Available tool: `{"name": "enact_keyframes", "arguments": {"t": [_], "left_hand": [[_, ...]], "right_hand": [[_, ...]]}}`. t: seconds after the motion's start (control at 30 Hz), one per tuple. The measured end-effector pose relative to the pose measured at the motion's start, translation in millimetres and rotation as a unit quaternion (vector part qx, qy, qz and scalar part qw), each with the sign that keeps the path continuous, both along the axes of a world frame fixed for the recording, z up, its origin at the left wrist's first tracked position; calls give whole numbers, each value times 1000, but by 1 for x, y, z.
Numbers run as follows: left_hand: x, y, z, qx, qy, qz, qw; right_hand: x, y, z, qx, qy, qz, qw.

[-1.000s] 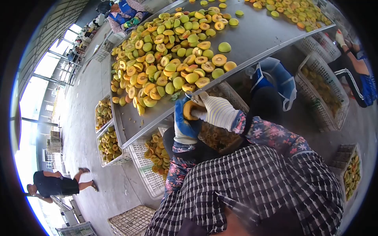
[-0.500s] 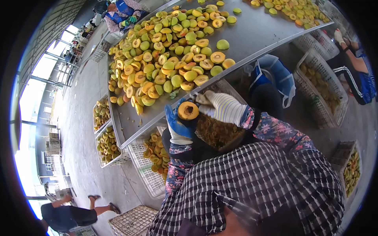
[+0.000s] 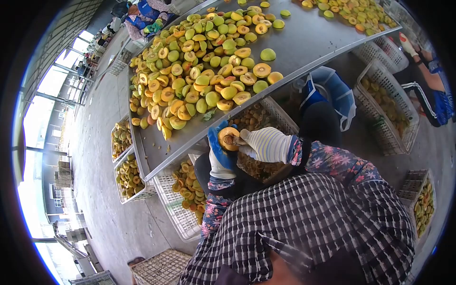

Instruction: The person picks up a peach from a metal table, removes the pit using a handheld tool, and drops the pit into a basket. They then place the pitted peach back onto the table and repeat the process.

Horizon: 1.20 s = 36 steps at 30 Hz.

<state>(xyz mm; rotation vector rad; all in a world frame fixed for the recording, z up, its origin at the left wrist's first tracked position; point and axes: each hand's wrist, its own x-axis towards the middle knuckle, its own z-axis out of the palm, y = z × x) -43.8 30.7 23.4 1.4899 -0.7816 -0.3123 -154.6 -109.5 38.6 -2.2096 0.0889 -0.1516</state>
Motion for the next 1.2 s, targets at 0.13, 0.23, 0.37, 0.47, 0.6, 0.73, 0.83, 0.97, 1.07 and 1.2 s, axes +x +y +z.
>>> {"name": "enact_keyframes", "arguments": {"t": [0.13,0.23,0.37,0.47,0.6,0.73,0.83,0.97,1.07,1.2], "left_hand": [[1,-4,-6,-116,233,11,965],[4,-8,-15,-164,360,31,918],[4,-9,-16,-134,373,67,916],[9,-5,-23,-138,350,9,926],[21,-9,-34,-146,403,4,904],[29,5,-12,-241,566,-69,786],[24,1,-4,-260,558,-82,784],[14,-8,-22,-196,321,-31,926],[-6,-12,19,-16,-75,54,996],[-3,-11,10,-27,-147,14,989]], "right_hand": [[3,3,-11,-69,5,11,998],[3,2,11,-202,56,45,977],[3,1,20,-201,93,46,974],[3,3,5,-153,71,32,985],[12,-3,-54,63,-69,-8,996],[5,-2,3,74,-94,-63,991],[10,-9,5,135,-41,-66,988],[21,2,27,251,-1,-110,962],[31,11,12,431,-30,-100,896],[31,6,14,525,-43,-110,843]]}}
